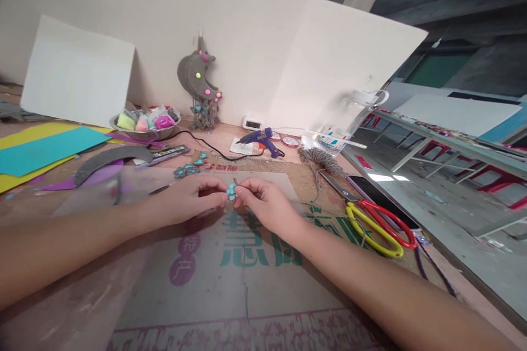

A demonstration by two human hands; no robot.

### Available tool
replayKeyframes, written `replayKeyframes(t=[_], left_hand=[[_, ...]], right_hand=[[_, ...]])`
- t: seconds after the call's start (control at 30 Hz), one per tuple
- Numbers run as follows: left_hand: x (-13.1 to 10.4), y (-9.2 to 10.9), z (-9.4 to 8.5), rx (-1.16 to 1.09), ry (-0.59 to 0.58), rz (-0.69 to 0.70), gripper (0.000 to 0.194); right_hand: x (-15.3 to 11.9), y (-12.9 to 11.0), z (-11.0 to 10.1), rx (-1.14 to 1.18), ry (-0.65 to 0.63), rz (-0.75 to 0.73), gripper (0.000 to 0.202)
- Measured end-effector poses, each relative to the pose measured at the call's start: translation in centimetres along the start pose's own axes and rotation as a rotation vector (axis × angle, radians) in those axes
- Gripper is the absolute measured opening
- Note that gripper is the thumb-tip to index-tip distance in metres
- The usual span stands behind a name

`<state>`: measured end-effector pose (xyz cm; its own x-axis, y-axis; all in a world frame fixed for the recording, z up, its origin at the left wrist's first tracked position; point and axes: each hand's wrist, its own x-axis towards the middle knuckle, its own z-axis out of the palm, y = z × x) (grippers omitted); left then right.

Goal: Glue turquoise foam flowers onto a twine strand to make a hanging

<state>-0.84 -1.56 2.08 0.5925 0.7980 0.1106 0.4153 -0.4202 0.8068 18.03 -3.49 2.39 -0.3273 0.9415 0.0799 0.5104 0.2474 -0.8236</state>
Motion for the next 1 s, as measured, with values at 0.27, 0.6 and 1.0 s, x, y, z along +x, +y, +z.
replayKeyframes(t=[0.27, 0.6, 1.0], left_hand=[[0.00, -0.12, 0.08, 0.000, 0.039, -0.018, 0.020], [0.15, -0.12, 0.25, -0.058, 0.066, -0.029, 0.018], [0.06, -0.54, 0.28, -0.134, 0.024, -0.060, 0.022]], right_hand=[[-0.11, 0.09, -0.03, 0.033, -0.019, -0.016, 0.036], [0.19, 0.26, -0.06, 0.112, -0.030, -0.019, 0.022], [-0.05, 0.18, -0.25, 0.091, -0.056, -0.054, 0.027]])
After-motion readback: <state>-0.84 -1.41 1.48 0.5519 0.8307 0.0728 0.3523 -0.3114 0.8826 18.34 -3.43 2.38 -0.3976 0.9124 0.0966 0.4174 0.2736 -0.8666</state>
